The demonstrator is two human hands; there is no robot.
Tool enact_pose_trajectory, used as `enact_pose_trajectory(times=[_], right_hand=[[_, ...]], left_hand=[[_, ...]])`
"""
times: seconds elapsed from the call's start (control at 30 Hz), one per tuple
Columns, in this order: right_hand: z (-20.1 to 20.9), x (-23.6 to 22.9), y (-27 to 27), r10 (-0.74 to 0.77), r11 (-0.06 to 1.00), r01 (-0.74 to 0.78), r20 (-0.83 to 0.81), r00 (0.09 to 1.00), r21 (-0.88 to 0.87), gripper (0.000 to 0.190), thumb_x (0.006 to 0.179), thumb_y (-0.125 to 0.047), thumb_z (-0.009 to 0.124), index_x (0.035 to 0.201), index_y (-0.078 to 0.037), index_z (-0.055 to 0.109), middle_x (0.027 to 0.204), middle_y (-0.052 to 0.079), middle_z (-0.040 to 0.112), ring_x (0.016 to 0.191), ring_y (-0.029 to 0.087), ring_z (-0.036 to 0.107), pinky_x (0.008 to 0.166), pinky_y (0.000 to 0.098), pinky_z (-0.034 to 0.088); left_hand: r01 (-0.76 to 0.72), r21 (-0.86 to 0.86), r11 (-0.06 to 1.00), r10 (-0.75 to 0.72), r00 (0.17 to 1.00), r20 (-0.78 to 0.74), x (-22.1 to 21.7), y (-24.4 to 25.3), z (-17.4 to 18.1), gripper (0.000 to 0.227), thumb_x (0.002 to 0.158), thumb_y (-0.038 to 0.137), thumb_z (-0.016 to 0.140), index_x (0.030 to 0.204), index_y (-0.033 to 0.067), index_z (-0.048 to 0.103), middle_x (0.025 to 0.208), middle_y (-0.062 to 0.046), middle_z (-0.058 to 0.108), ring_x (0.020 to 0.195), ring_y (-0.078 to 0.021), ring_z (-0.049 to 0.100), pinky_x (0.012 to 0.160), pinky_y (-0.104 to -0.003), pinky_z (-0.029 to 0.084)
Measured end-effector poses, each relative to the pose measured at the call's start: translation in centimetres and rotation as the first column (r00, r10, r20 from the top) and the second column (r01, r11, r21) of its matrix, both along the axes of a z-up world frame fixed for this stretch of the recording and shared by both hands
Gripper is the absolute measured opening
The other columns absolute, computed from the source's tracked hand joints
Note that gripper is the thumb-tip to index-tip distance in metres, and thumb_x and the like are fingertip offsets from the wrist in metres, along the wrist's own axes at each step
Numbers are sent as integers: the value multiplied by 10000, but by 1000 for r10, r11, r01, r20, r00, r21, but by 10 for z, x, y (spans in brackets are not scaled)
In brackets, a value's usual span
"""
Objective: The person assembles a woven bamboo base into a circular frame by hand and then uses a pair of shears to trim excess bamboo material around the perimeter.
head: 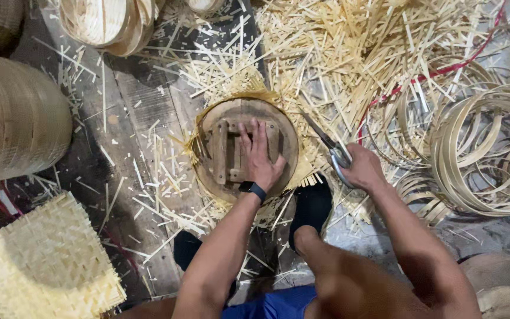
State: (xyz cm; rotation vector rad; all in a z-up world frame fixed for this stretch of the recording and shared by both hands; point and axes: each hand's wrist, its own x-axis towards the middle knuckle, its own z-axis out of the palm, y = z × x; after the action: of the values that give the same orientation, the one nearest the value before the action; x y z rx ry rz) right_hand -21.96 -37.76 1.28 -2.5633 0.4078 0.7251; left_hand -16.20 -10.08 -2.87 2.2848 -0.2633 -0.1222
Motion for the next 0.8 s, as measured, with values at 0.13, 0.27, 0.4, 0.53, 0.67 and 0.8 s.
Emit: enact_pose_trajectory(times=[0.13,0.27,0.4,0.53,0.67,0.8], right_hand=[[1,31,20,203,978,-189,204,958,-86,686,890,-505,718,1316,16,587,1238,268,623,1129,406,603,955,500,483],[0,59,42,186,974,-167,117,976,-154,675,862,-498,712,1316,-8,608,1134,242,653,1082,392,640,964,489,512],[-1,51,29,186,976,-180,39,982,-124,506,873,-453,676,1190,-59,673,1069,194,674,950,357,688,865,524,529],[-16,29,15,185,968,-167,81,979,-189,470,934,-511,642,1063,-62,692,1013,174,676,902,351,687,814,511,543],[-31,56,33,341,922,-210,428,837,-324,581,819,-579,683,1018,-34,714,792,152,637,765,316,658,688,484,568],[-14,69,47,182,955,-193,-70,981,-226,574,913,-595,592,1126,-69,678,937,142,640,837,279,644,688,442,558]], left_hand=[[4,41,999,-5,1000,12,2,0,3,1138,689,172,809,1647,148,195,1730,-113,126,1600,-422,-16,1293,-596,90],[10,38,999,-11,1000,26,2,0,3,1153,679,176,823,1642,161,188,1732,-107,112,1596,-417,-20,1295,-585,90],[93,8,996,-93,995,-39,2,6,5,1177,667,149,825,1648,147,175,1737,-90,127,1603,-412,-27,1300,-584,79],[197,-8,980,-197,978,-63,-1,18,4,1154,671,145,831,1643,167,208,1735,-83,161,1607,-402,-16,1306,-562,89],[170,-16,985,-170,985,-4,2,12,2,1150,650,145,824,1631,161,224,1721,-88,184,1601,-392,2,1303,-567,76],[280,38,959,-278,959,-52,7,25,11,1131,665,168,823,1629,142,232,1717,-95,185,1595,-400,-4,1296,-576,89]])
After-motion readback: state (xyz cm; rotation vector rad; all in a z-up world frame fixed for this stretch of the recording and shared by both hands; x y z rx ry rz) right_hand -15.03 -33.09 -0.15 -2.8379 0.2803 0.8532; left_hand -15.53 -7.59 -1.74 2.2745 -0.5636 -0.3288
